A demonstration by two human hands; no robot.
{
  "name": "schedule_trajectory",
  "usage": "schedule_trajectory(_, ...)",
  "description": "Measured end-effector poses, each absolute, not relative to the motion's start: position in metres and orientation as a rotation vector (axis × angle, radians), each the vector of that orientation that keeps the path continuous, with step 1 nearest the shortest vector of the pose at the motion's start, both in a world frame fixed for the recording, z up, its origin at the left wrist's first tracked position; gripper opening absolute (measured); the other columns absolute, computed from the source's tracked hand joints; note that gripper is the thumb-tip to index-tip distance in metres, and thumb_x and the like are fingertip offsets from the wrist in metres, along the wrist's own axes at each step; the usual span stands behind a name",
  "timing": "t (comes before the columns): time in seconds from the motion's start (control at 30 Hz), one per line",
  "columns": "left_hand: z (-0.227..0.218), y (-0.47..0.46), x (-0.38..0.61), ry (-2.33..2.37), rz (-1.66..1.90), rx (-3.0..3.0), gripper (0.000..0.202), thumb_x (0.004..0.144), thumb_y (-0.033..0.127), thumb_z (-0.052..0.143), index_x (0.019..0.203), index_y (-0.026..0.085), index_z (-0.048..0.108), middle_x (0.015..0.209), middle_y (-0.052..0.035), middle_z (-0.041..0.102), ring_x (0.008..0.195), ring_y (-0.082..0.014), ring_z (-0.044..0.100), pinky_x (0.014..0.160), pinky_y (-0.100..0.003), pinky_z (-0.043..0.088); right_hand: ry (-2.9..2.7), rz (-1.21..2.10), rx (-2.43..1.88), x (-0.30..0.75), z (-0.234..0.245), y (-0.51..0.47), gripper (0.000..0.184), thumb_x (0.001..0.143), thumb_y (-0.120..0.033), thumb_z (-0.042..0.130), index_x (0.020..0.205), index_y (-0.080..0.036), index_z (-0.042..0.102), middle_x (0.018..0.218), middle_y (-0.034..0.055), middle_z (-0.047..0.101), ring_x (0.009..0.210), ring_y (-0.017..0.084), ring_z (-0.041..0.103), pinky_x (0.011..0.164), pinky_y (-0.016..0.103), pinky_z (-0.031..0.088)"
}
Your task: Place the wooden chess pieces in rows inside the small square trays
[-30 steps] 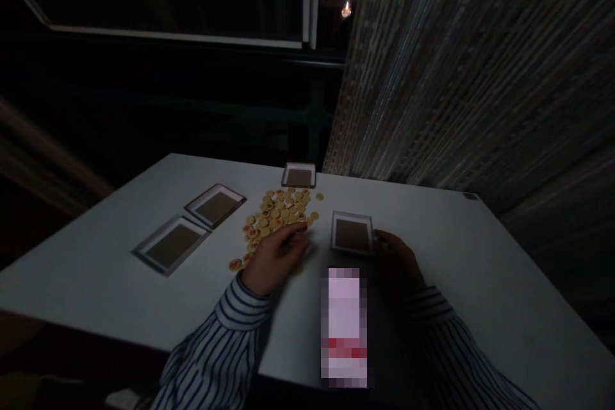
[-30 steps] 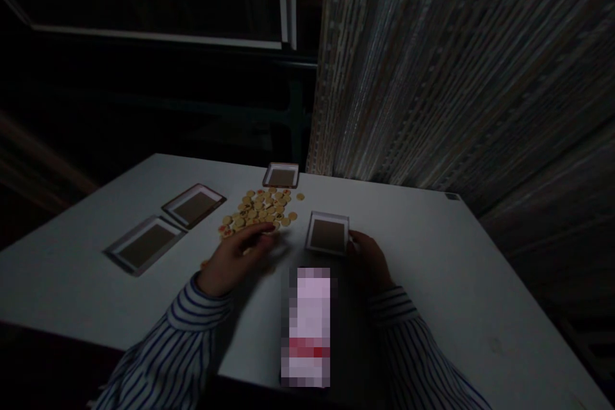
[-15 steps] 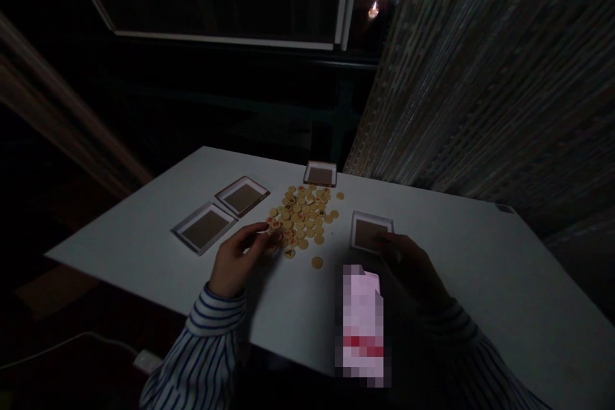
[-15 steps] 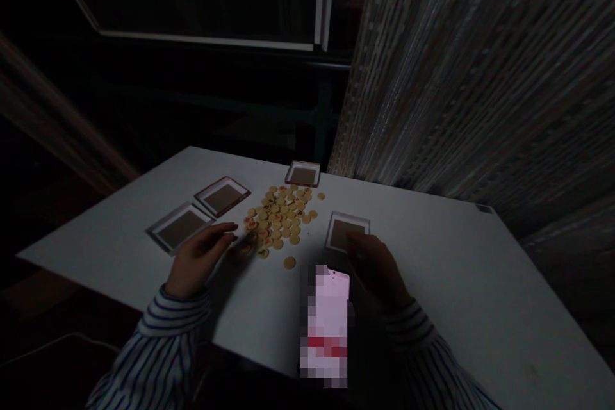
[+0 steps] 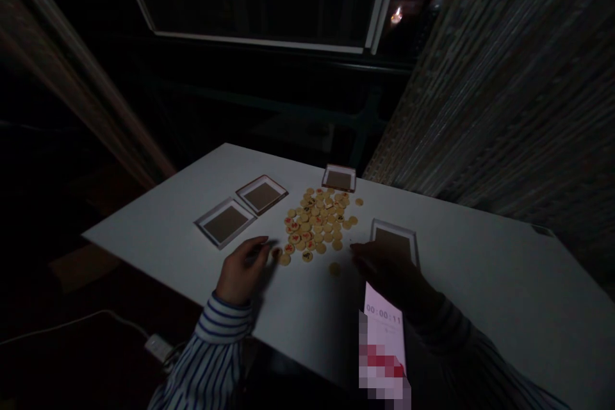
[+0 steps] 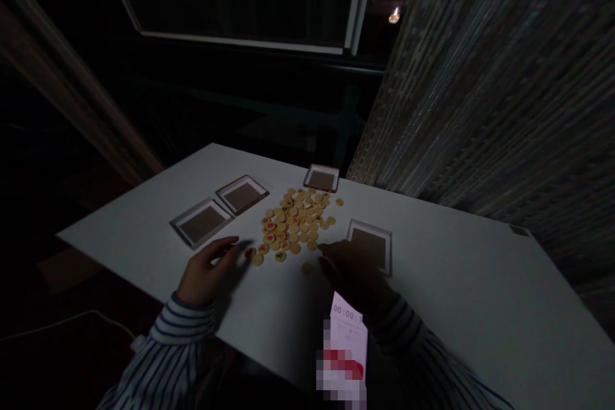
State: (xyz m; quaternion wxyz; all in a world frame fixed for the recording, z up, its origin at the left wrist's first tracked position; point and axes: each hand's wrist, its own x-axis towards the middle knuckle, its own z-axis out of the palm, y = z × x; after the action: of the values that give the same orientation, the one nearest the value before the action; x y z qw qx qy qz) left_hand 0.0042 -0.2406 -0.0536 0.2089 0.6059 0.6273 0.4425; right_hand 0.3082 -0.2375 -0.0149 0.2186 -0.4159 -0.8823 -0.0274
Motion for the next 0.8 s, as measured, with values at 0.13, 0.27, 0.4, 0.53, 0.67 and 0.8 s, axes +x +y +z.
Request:
schedule_trajectory(0.13,-0.065,-0.237,-0.002,1.724,1.199,1.768,0.034,0.077,0.041,0.054,0.098,0.016,0.063,0.095,-0.0093,0.068,0.085,-0.0197,0.065,0.079,-0.034,0.053,-2.521,-0.04,-1.144,0.29,-0.01,-0.232,0.029,0.087,-0.028,0.043,0.107,-0.014,0.059,0.092,0.0106,0.065,0.081,0.019,0.059,0.072,0.034,0.046)
schedule_trajectory(0.27,-0.073,-0.233,-0.006,1.647,1.148,1.914,0.032,0.078,0.038,0.053,0.1,0.017,0.062,0.099,-0.0093,0.068,0.092,-0.0204,0.063,0.085,-0.037,0.05,-2.651,0.027,-1.215,0.272,-0.003,-0.227,0.03,0.086,-0.026,0.042,0.108,-0.013,0.059,0.093,0.0113,0.065,0.082,0.021,0.058,0.072,0.035,0.046)
schedule_trajectory(0.4,-0.078,-0.231,-0.008,1.629,1.091,2.038,0.031,0.078,0.034,0.053,0.102,0.018,0.063,0.1,-0.0086,0.068,0.094,-0.0212,0.063,0.085,-0.038,0.051,-2.734,0.063,-1.228,0.254,-0.001,-0.22,0.03,0.087,-0.026,0.04,0.108,-0.015,0.058,0.095,0.0103,0.064,0.086,0.022,0.058,0.073,0.034,0.045)
schedule_trajectory(0.53,-0.082,-0.23,-0.008,1.616,1.078,2.103,0.031,0.077,0.031,0.054,0.104,0.018,0.062,0.101,-0.0086,0.067,0.094,-0.021,0.062,0.084,-0.037,0.051,-2.773,0.087,-1.204,0.236,-0.004,-0.214,0.029,0.086,-0.026,0.04,0.106,-0.016,0.058,0.094,0.0086,0.064,0.086,0.02,0.057,0.073,0.031,0.044)
schedule_trajectory(0.67,-0.084,-0.228,-0.007,1.6,1.049,2.143,0.032,0.077,0.027,0.053,0.107,0.018,0.06,0.101,-0.0086,0.067,0.095,-0.0209,0.061,0.084,-0.038,0.05,-2.779,0.131,-1.183,0.217,-0.008,-0.209,0.028,0.087,-0.026,0.039,0.103,-0.017,0.059,0.096,0.0081,0.064,0.09,0.018,0.057,0.078,0.029,0.044)
schedule_trajectory(0.8,-0.086,-0.227,-0.006,1.602,1.035,2.163,0.033,0.077,0.025,0.054,0.108,0.018,0.059,0.101,-0.0085,0.066,0.095,-0.0213,0.06,0.085,-0.039,0.049,-2.79,0.153,-1.18,0.203,-0.015,-0.203,0.029,0.084,-0.027,0.043,0.107,-0.018,0.058,0.101,0.0083,0.063,0.096,0.019,0.056,0.081,0.03,0.043)
